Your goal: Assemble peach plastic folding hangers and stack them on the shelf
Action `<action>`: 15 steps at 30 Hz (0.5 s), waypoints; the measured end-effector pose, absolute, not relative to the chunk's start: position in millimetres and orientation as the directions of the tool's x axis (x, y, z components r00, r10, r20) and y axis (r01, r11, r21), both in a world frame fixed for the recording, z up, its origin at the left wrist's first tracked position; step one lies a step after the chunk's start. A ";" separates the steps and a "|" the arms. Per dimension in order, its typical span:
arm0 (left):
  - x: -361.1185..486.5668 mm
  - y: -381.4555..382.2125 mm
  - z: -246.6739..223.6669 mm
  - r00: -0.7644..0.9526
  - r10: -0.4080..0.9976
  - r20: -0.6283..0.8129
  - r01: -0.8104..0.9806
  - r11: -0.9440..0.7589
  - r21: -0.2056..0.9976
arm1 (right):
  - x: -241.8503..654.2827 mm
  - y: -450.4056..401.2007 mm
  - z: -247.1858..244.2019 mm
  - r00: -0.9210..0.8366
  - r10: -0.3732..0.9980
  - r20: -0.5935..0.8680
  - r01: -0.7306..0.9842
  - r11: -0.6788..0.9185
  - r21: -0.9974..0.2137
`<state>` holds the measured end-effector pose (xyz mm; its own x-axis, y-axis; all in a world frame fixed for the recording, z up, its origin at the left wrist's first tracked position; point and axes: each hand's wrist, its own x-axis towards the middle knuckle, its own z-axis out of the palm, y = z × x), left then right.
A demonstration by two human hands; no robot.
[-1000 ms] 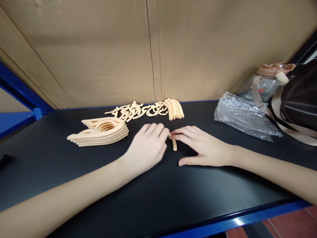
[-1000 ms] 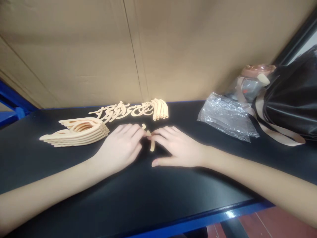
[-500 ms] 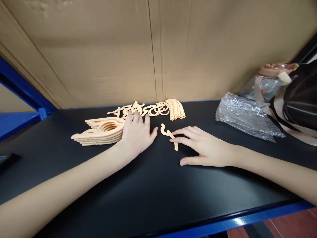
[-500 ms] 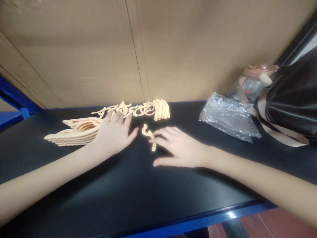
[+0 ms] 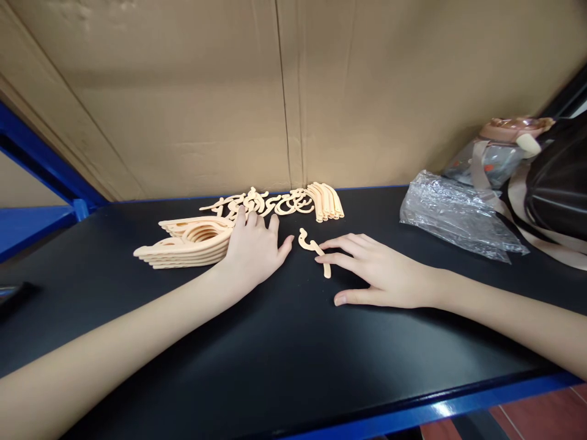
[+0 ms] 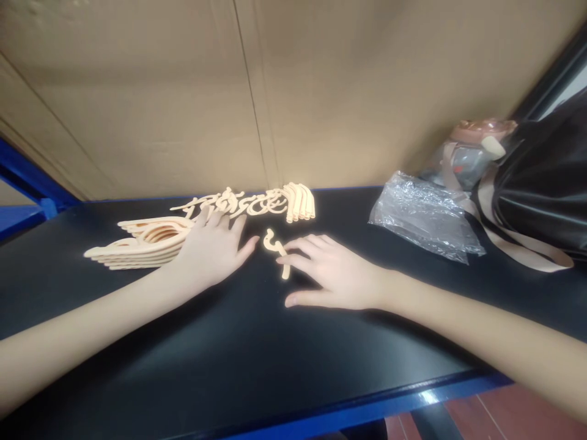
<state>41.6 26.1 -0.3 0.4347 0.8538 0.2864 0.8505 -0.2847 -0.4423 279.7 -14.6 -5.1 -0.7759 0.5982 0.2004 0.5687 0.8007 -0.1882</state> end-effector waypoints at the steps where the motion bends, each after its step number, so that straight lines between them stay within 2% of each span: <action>1: 42.0 25.4 0.1 0.435 0.852 0.290 0.848 -0.281 -0.449 | 279.7 -14.6 -5.1 -0.776 0.598 0.199 0.569 0.801 -0.187; 9: 47.5 14.9 2.8 0.572 0.731 0.373 0.754 -0.289 -0.589 | 279.7 -14.8 -5.2 -0.779 0.588 0.218 0.556 0.809 -0.191; 15: 53.2 -3.1 2.1 0.750 0.506 0.426 0.650 -0.444 -0.617 | 279.8 -15.0 -5.3 -0.776 0.589 0.225 0.559 0.808 -0.187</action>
